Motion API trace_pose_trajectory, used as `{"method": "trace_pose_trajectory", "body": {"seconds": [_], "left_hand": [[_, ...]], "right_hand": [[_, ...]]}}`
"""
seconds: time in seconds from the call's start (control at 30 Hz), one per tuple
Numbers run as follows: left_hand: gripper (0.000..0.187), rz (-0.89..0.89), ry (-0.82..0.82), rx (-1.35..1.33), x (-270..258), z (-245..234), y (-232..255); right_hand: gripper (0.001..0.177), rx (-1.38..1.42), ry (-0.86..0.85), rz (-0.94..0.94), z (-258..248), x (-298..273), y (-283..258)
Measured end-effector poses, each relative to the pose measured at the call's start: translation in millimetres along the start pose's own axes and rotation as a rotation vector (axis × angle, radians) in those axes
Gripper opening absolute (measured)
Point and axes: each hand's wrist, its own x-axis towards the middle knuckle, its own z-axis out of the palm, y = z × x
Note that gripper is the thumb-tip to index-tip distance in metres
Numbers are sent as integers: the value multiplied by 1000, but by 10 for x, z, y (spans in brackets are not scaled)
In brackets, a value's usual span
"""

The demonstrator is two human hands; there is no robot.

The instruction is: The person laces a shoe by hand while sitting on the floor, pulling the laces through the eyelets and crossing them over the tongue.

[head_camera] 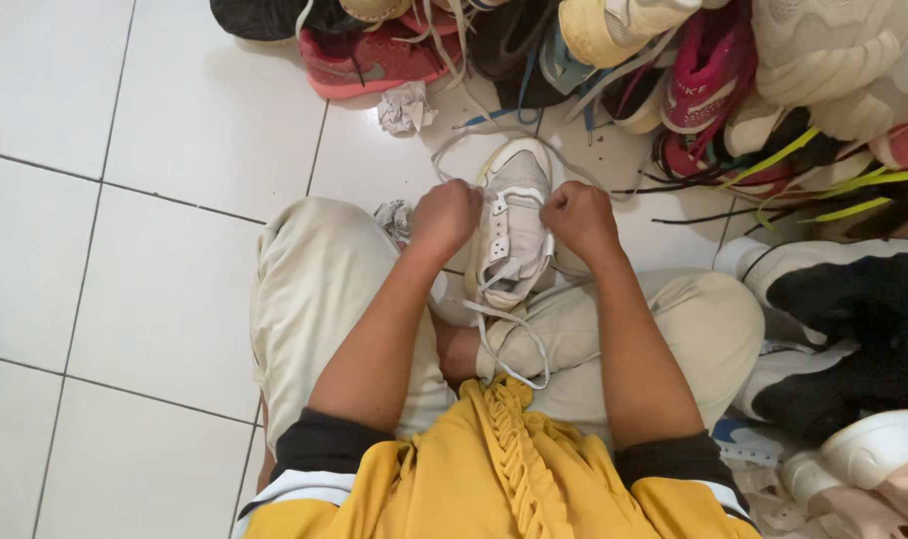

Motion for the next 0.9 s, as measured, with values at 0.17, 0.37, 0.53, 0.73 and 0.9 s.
{"method": "trace_pose_trajectory", "body": {"seconds": [0.17,0.37,0.53,0.73,0.9], "left_hand": [[48,-209,58,-390,646,571,-406],[28,-50,300,-1116,743,741,-238],[29,187,446,-1139,182,53,105],[32,369,535,-1231,-201,-416,234],[29,507,602,-1233,-525,-827,312]], "right_hand": [[19,-18,50,-46,77,9,72],[18,17,81,-35,64,-127,1],[17,79,89,-48,82,-176,-25],[23,55,108,-43,149,-245,-34],[14,68,169,15,239,-296,-6]]}}
